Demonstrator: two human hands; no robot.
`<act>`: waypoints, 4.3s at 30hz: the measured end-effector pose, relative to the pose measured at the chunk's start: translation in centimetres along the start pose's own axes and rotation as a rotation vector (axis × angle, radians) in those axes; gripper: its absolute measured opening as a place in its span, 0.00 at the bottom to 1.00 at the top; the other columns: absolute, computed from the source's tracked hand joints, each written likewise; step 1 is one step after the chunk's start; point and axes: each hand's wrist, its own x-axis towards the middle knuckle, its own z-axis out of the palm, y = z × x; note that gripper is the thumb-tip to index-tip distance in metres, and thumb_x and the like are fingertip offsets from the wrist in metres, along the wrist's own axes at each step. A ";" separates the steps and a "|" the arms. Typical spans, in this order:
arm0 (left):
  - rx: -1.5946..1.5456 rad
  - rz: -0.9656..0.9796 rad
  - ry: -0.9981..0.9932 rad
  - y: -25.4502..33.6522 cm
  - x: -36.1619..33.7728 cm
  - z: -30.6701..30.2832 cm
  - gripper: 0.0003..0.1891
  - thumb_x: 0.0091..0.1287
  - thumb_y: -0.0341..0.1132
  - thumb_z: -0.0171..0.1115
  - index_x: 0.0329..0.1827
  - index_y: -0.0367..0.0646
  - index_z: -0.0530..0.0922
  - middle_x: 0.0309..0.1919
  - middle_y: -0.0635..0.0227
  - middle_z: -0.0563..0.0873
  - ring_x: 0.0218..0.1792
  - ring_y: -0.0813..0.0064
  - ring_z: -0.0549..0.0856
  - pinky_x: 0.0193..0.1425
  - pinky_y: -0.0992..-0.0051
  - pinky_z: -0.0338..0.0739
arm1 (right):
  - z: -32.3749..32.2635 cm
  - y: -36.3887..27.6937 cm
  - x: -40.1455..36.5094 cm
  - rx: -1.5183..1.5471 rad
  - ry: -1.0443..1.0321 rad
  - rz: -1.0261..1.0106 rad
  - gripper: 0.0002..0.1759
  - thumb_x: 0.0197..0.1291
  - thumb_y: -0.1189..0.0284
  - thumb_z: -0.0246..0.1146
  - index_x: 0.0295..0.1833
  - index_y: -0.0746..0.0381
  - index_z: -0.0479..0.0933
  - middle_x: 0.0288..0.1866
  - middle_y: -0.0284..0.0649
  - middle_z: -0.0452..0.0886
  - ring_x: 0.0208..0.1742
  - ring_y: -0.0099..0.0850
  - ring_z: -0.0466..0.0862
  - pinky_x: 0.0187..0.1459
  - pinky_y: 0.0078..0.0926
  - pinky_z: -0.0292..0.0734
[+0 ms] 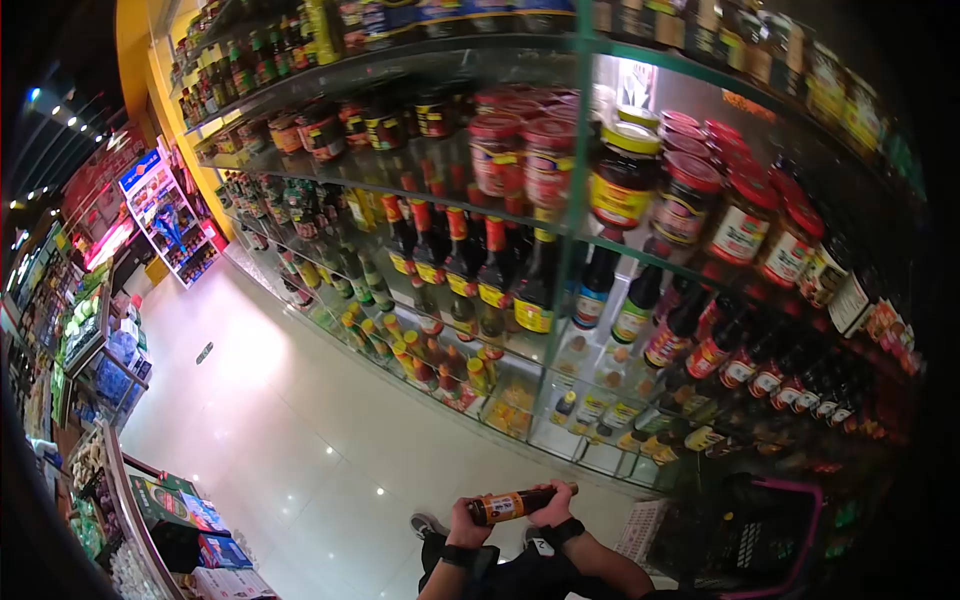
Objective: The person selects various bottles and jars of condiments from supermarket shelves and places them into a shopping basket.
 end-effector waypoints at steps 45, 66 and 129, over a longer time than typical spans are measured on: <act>0.002 0.063 -0.069 63.3 12.5 -1.6 0.24 0.58 0.46 0.38 0.51 0.38 0.67 0.49 0.57 0.73 0.51 0.59 0.72 0.57 0.60 0.62 | 49.0 46.4 17.2 -0.137 -0.310 -0.082 0.06 0.47 0.75 0.56 0.25 0.60 0.64 0.19 0.35 0.67 0.25 0.32 0.70 0.36 0.32 0.70; 0.119 -0.863 -0.276 73.3 19.5 8.2 0.21 0.64 0.43 0.35 0.51 0.40 0.68 0.43 0.62 0.76 0.43 0.65 0.76 0.36 0.76 0.75 | 61.0 45.2 10.4 -0.711 -0.359 -0.694 0.10 0.54 0.66 0.59 0.36 0.58 0.68 0.30 0.33 0.74 0.32 0.23 0.76 0.33 0.24 0.73; 0.620 -0.515 -0.461 66.3 34.3 30.8 0.13 0.64 0.40 0.39 0.47 0.45 0.63 0.39 0.61 0.74 0.39 0.68 0.74 0.47 0.68 0.70 | 75.7 26.7 17.9 -1.078 0.271 -1.793 0.15 0.48 0.63 0.62 0.31 0.66 0.75 0.27 0.38 0.78 0.29 0.28 0.77 0.33 0.26 0.70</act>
